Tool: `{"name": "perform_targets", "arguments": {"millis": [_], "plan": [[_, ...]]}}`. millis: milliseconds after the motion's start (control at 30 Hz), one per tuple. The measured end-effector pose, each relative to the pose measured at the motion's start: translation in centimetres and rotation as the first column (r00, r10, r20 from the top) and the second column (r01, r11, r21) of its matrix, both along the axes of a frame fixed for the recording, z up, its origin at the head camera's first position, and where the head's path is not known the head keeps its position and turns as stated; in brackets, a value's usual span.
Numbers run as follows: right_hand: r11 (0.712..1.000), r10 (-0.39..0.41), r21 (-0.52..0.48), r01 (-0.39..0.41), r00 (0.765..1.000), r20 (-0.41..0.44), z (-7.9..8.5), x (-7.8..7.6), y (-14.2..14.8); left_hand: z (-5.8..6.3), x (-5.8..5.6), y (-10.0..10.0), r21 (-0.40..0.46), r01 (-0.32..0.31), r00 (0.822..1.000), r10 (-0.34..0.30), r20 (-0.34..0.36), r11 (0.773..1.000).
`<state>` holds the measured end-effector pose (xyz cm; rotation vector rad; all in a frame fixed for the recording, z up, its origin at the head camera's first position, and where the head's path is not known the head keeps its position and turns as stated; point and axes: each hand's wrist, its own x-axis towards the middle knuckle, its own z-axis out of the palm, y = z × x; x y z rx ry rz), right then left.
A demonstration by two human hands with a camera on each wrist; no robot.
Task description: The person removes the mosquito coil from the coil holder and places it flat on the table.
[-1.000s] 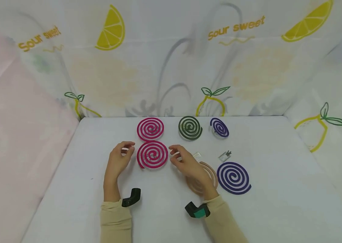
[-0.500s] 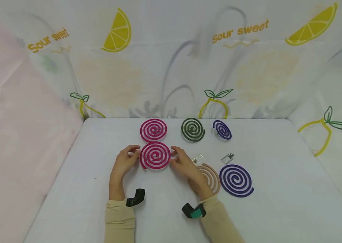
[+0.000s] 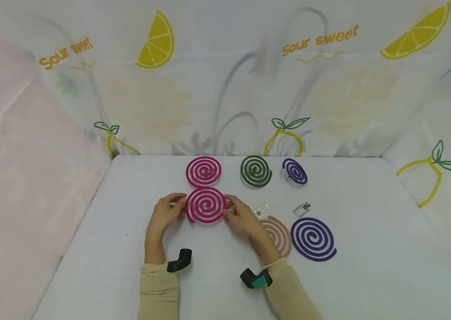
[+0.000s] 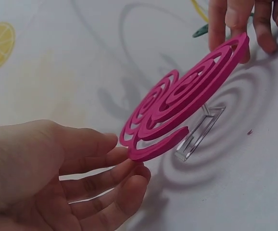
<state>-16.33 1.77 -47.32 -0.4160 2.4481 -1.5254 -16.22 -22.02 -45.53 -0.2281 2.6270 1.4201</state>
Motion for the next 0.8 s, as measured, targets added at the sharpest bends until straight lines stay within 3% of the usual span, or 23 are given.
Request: {"name": "perform_targets", "arguments": {"millis": [800], "plan": [[1.0,-0.01,0.005,0.01,1.0,-0.006,-0.03,-0.09,0.0,0.12,0.0,0.45,-0.019,0.029,0.999,-0.03,-0.028,0.999]]}}
